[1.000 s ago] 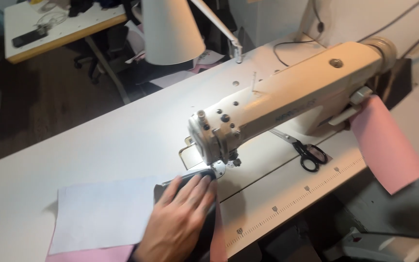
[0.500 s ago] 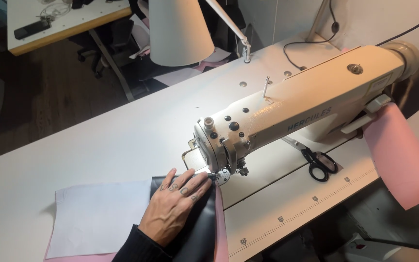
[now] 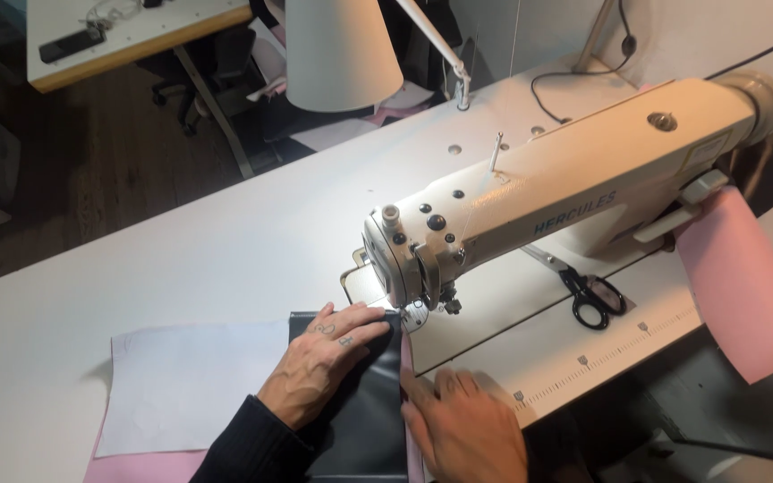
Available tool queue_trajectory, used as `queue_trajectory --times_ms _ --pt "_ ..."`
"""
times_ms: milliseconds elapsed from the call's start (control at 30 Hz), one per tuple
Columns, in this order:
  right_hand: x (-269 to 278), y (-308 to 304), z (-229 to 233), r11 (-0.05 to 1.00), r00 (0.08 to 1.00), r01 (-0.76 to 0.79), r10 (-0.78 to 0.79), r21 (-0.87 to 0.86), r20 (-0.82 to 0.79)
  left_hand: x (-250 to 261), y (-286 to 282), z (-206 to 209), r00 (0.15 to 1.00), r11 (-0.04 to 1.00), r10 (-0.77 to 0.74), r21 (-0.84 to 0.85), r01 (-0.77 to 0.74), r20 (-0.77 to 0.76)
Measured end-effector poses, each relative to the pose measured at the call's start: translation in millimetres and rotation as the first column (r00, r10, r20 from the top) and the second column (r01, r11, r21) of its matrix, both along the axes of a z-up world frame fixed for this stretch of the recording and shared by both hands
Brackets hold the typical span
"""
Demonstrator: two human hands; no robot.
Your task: The person is sewing pieces of material together using an industrial sewing machine.
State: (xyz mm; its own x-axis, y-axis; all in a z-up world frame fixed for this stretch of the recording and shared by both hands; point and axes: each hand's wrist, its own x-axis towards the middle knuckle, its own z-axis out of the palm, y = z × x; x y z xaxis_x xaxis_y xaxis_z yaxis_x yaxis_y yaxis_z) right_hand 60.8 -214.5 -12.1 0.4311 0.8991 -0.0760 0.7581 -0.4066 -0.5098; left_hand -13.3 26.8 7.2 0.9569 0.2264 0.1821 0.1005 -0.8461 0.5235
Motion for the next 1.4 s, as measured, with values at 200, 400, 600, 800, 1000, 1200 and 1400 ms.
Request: queue_trajectory --times_ms 200,400,600,800,1000,1200,1400 --pt "50 62 23 0.988 0.963 -0.045 0.004 0.147 0.269 -4 1 4 0.999 0.998 -0.049 -0.027 0.050 0.015" --pt "40 69 13 0.973 0.892 0.009 -0.111 0.229 0.439 -5 3 1 0.998 0.998 -0.059 -0.016 0.058 -0.025" --pt "34 68 21 0.971 0.874 0.089 -0.184 0.223 0.449 -4 -2 4 0.992 0.996 -0.078 0.042 0.083 -0.097" --pt "47 54 20 0.974 0.955 0.137 -0.179 0.181 0.237 -5 -8 1 0.983 0.938 -0.112 0.311 0.154 -0.147" --pt "65 40 8 0.931 0.929 0.193 -0.275 0.311 0.246 2 -13 3 0.975 0.914 -0.081 0.375 0.155 -0.204" --pt "50 56 24 0.958 0.941 -0.045 -0.054 0.284 0.334 3 -11 11 0.987 0.943 -0.014 0.325 0.066 -0.160" --pt "52 58 19 0.979 0.933 0.027 -0.097 0.200 0.346 11 -14 46 0.987 0.974 0.032 0.225 0.004 -0.158"
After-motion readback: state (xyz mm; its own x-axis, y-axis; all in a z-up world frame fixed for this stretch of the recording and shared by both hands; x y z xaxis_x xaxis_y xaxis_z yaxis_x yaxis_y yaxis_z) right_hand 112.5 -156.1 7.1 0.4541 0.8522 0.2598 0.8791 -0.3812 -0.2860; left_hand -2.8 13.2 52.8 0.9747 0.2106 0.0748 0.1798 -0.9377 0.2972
